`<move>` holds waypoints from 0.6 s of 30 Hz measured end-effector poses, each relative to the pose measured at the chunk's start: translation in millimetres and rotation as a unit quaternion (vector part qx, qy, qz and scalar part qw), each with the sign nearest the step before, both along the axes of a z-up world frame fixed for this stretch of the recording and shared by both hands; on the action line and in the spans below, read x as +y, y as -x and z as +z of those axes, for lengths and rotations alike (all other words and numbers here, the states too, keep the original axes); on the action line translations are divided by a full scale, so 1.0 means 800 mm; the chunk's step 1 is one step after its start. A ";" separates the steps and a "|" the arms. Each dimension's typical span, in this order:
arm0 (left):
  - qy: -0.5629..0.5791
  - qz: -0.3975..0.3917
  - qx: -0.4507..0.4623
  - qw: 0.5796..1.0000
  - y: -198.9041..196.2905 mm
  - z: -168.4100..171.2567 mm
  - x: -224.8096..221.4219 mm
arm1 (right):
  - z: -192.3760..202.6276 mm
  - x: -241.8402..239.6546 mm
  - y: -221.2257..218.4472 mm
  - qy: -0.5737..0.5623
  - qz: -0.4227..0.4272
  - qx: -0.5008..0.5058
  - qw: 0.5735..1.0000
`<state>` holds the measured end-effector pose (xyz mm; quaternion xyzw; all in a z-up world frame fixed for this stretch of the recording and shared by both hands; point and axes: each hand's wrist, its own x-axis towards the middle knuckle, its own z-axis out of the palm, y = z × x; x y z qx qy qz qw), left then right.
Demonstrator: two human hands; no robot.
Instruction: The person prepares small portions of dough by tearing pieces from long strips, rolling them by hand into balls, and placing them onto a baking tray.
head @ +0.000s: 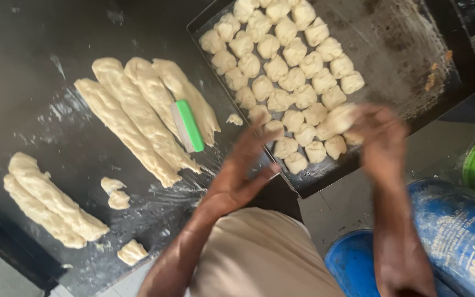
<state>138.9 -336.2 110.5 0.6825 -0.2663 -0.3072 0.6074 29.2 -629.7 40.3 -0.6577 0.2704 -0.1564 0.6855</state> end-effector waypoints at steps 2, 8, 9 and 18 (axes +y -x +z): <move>-0.061 0.072 -0.087 0.992 -0.011 0.001 0.034 | -0.017 -0.059 -0.009 0.060 -0.043 0.032 0.997; -0.278 0.370 -0.114 0.879 0.040 -0.034 0.227 | -0.084 -0.107 0.003 0.427 0.011 0.214 0.878; -0.312 0.386 -0.137 0.857 0.058 -0.038 0.263 | -0.076 -0.093 0.005 0.537 0.014 0.203 0.819; -0.421 0.403 -0.178 0.793 0.221 -0.123 0.392 | 0.010 0.206 -0.111 0.318 0.230 -0.059 0.918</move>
